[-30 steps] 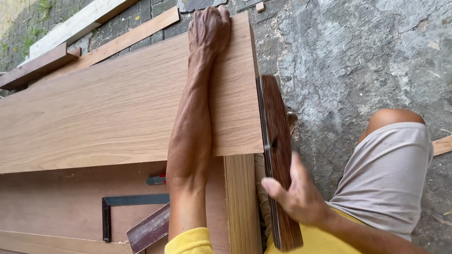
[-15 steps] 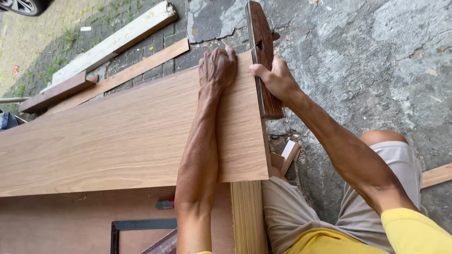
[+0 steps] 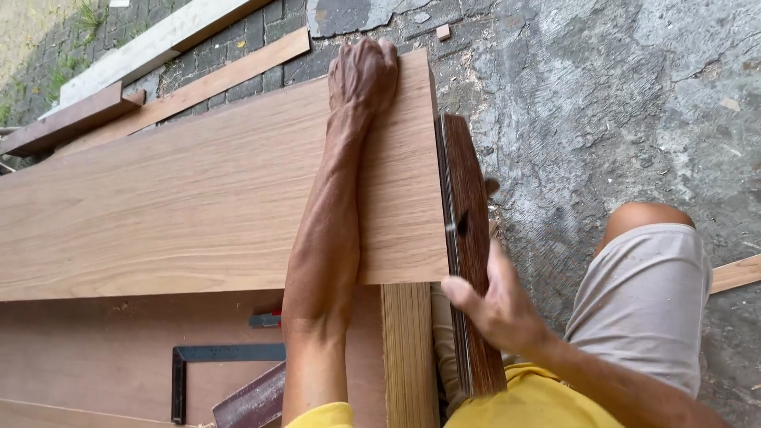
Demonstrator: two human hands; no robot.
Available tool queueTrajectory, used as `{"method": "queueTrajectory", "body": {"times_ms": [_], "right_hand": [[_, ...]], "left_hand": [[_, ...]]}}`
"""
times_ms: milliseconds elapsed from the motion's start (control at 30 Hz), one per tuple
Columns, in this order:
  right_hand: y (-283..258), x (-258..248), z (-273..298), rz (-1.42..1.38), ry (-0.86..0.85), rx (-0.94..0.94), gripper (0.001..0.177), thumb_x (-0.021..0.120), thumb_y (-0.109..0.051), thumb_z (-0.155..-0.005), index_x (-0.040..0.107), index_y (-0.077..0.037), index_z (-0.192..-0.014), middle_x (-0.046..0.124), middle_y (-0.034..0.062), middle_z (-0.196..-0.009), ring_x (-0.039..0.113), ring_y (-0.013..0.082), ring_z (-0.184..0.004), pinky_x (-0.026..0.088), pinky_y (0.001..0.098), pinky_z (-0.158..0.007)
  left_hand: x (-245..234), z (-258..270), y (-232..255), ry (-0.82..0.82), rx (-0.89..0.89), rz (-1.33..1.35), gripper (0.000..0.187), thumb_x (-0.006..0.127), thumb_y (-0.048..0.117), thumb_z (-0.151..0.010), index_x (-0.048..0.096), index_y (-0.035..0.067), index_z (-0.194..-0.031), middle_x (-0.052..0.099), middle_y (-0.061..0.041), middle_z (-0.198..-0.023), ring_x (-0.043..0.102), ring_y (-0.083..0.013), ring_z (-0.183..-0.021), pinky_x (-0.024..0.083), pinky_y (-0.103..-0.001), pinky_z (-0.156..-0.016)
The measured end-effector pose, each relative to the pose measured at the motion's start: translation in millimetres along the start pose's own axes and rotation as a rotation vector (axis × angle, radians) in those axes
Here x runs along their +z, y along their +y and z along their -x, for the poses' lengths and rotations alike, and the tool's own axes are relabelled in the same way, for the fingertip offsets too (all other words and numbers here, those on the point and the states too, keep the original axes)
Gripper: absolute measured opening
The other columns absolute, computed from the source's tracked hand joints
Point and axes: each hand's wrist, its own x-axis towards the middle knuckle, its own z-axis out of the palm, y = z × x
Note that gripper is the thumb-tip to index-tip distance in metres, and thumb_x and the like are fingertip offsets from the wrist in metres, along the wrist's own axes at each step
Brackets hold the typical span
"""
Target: Hand-planing and sanding the edge of a wooden board, followed by measuring and marking wood for layout.
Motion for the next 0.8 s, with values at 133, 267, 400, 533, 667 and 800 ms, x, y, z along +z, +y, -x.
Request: {"method": "queueTrajectory", "body": {"times_ms": [133,267,400,533,667,800], "right_hand": [[-28.2,-11.6,-40.6,0.041,0.018,0.283,0.122,0.066,-0.051,-0.080,-0.009,0.004,-0.159,-0.006,0.0300,-0.166,0.008,0.0379,-0.157,0.023,0.0539,-0.121],[-68.9,-30.4,-132.4,0.122,0.029,0.139,0.112,0.057,-0.053,-0.090,-0.007,0.010,-0.156,-0.003,0.0318,-0.167,0.009,0.0398,-0.157,0.024,0.0475,-0.125],[-78.7,-47.6,-202.8,0.115,0.057,0.069,0.115,0.062,-0.058,-0.085,0.002,0.008,-0.157,0.006,0.0360,-0.165,0.021,0.0447,-0.154,0.035,0.0537,-0.119],[-67.3,-40.7,-189.4,0.091,0.058,0.069,0.118,0.064,-0.056,-0.086,-0.004,0.009,-0.158,0.004,0.0352,-0.165,0.020,0.0446,-0.154,0.034,0.0520,-0.120],[-52.8,-23.1,-88.2,0.146,-0.001,0.014,0.112,0.057,-0.048,-0.090,-0.011,0.013,-0.155,-0.005,0.0352,-0.166,0.005,0.0424,-0.156,0.020,0.0502,-0.125],[5.3,-10.6,-31.1,0.031,0.040,0.303,0.124,0.069,-0.051,-0.079,-0.008,0.003,-0.159,-0.007,0.0295,-0.166,0.007,0.0391,-0.156,0.024,0.0480,-0.122]], "left_hand": [[-1.4,-1.3,2.8,-0.028,-0.059,0.008,0.037,0.036,0.048,-0.103,0.049,0.021,-0.083,0.060,-0.005,-0.093,0.058,-0.0217,-0.084,0.051,-0.046,-0.085],[-13.6,7.6,12.9,-0.069,-0.055,0.028,0.041,0.036,0.043,-0.107,0.037,0.022,-0.072,0.047,0.000,-0.077,0.049,-0.0189,-0.076,0.048,-0.045,-0.081],[-19.6,9.8,20.4,-0.103,-0.111,0.024,0.040,0.034,0.044,-0.107,0.043,0.021,-0.075,0.055,-0.004,-0.082,0.056,-0.0218,-0.084,0.050,-0.048,-0.084],[-2.0,3.8,5.1,-0.080,-0.083,0.020,0.036,0.040,0.043,-0.105,0.044,0.020,-0.077,0.053,-0.003,-0.086,0.053,-0.0203,-0.078,0.050,-0.045,-0.083],[3.5,-4.4,0.4,0.001,-0.023,0.043,0.041,0.040,0.036,-0.107,0.036,0.025,-0.068,0.042,0.004,-0.066,0.046,-0.0135,-0.063,0.051,-0.040,-0.071],[3.2,2.2,0.4,0.002,-0.001,0.069,0.043,0.042,0.033,-0.107,0.037,0.027,-0.064,0.036,0.009,-0.057,0.035,-0.0081,-0.049,0.054,-0.035,-0.064]]}}
